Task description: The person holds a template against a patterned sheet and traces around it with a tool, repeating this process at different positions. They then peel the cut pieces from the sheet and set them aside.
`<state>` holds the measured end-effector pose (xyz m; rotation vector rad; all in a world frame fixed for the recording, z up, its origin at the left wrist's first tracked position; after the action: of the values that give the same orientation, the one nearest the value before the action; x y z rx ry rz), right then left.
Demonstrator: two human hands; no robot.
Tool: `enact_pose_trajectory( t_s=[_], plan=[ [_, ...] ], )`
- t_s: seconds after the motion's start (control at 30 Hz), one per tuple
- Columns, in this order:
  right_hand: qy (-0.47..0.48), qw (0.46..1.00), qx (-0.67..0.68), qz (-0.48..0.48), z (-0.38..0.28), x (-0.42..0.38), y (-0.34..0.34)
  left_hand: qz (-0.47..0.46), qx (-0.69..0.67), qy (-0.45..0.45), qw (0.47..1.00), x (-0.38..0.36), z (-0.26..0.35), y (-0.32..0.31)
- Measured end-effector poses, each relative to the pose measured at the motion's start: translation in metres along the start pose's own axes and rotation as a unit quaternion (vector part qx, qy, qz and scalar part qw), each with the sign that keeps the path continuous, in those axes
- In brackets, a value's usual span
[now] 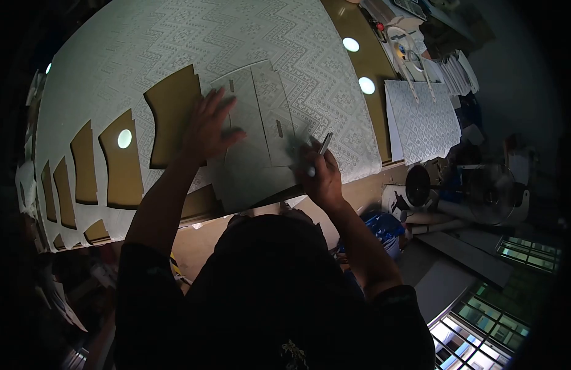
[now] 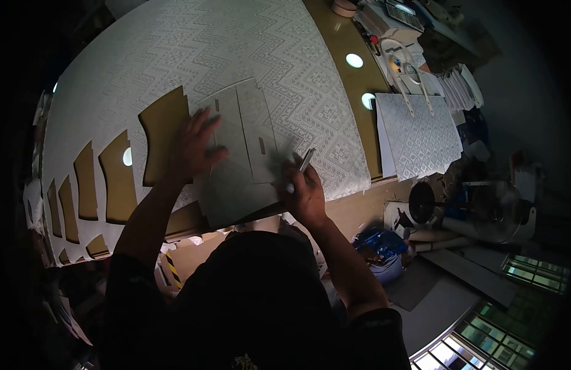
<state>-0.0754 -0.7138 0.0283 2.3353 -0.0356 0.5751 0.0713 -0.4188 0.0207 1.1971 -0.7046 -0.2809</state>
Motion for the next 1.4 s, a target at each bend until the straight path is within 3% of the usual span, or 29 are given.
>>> enact_pose_trajectory(
  t_s=[1.4],
  plan=[
    [0.004, 1.0, 0.02, -0.018, 0.004, 0.011, -0.007, -0.004, 0.011, 0.001, 1.0, 0.002, 0.003, 0.0]
  ],
)
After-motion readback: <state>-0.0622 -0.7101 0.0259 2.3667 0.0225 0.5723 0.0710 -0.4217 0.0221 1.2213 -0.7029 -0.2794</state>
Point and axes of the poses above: each hand's wrist, its own x-axis towards the middle knuckle, its own y-axis out of the back of the hand, z = x × y, the point moved 3 cm from there along x, towards the middle knuckle, and after that the axes turned 7 degrees about x, right-handed, at the moved point
